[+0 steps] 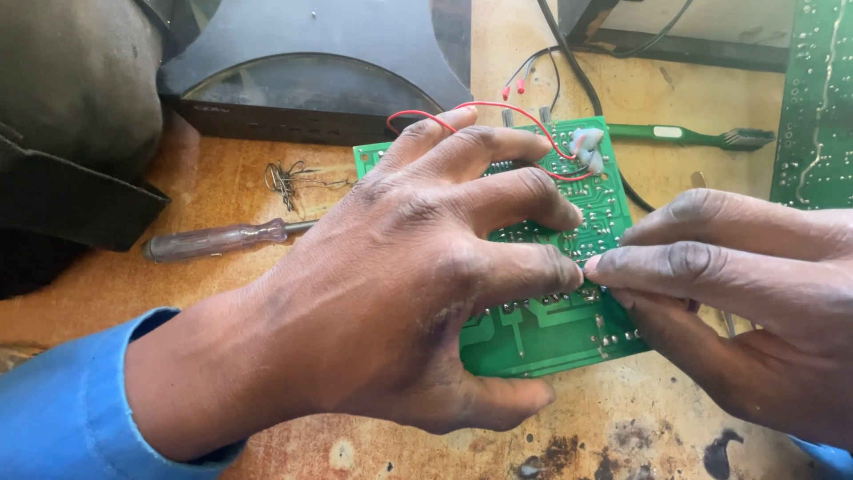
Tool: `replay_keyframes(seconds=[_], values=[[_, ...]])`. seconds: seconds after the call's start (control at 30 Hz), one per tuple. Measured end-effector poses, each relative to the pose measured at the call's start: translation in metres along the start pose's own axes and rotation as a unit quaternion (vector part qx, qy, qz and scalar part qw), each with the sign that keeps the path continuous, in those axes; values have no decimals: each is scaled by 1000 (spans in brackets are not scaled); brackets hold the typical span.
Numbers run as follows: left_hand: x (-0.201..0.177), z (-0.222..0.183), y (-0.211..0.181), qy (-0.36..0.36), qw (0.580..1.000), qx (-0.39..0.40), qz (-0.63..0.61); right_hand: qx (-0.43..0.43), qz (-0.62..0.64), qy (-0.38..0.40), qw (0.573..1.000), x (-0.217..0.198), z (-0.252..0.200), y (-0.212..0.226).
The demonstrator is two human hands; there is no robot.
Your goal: Soldering components and wires onto a circuit board and cleaning the board with a brush.
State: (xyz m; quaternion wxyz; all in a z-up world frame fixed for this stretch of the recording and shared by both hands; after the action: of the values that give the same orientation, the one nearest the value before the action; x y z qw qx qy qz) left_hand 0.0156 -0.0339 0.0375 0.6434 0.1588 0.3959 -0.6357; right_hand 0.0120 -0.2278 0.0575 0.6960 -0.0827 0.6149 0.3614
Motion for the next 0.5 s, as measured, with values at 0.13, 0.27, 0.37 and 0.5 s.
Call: replay_keyframes(seconds=[0.13,0.27,0.37,0.5], values=[[2,0,0,10,1000,-5,3,-20,4,2,1000,2,-1,-2],[2,-1,0,8,1000,1,8,-42,7,9,999,3,-2,-5],[4,-2,2,5,1000,-8,-4,-33,7,7,999,3,-1,-3],[4,-2,3,6,1000,-15,-16,-18,21,8,1000,7,-3,-5]])
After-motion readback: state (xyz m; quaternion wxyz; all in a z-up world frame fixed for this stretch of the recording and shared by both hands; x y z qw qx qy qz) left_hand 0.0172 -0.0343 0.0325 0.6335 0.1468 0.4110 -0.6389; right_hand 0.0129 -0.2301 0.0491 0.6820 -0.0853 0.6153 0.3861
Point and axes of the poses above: each hand's wrist, its own z-axis towards the middle knuckle, its own x-axis out of the palm, y = z × x, the point moved 4 cm from there along z, towards the middle knuckle, and after that the axes turned 11 degrees about x, right-handed, at the moved point
